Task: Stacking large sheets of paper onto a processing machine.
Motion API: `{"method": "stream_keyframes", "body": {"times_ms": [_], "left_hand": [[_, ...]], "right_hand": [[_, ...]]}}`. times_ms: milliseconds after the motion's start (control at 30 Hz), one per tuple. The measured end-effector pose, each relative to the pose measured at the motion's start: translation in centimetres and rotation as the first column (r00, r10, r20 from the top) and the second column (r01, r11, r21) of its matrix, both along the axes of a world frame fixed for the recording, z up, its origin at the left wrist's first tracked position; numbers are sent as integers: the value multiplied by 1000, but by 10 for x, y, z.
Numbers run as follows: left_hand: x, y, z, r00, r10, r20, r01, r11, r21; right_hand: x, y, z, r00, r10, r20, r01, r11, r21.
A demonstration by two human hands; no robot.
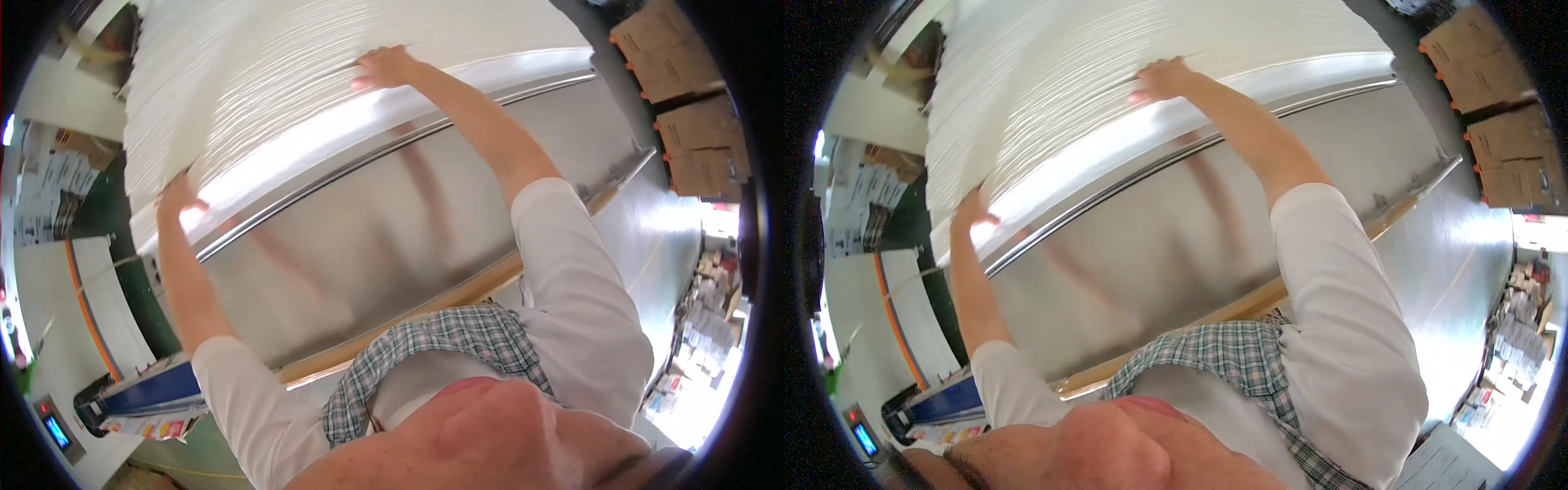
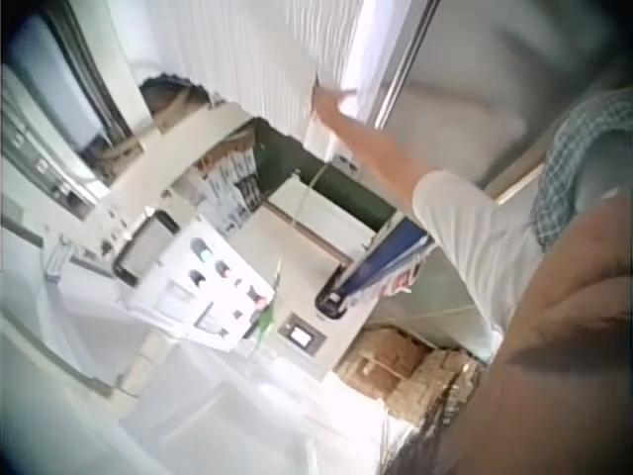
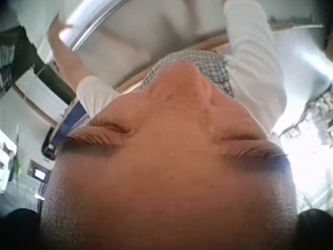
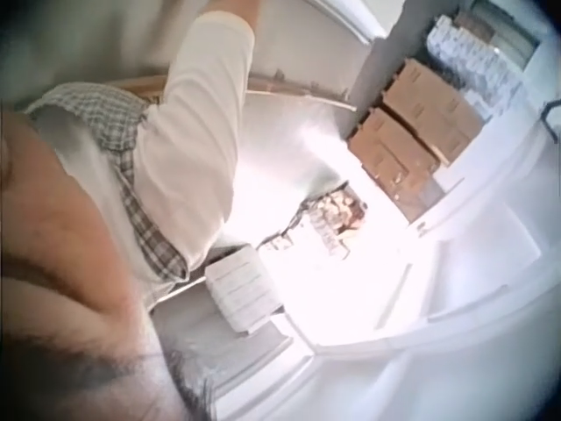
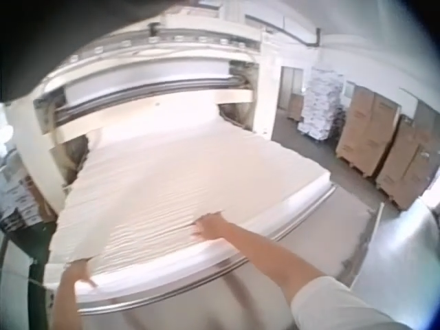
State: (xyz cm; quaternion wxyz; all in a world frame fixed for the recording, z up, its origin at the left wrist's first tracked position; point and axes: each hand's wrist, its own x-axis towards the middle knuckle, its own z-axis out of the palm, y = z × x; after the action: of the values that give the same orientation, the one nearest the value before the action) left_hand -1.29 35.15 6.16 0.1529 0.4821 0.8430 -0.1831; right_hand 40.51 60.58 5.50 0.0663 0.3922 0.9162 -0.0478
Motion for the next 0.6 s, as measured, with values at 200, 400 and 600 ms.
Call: {"method": "stream_keyframes", "body": {"times_ms": [200,400,600], "left_hand": [[-13,-19,-2,983,180,-20,-181,982,-61],[-26,-27,-11,964,222,-145,-241,962,-131],[-62,-48,-36,990,90,-108,-89,996,10]], "right_hand": [[100,68,38,969,216,122,-194,966,-170],[273,187,50,829,-59,556,131,987,-91],[415,274,12,698,-287,657,253,956,148]]}}
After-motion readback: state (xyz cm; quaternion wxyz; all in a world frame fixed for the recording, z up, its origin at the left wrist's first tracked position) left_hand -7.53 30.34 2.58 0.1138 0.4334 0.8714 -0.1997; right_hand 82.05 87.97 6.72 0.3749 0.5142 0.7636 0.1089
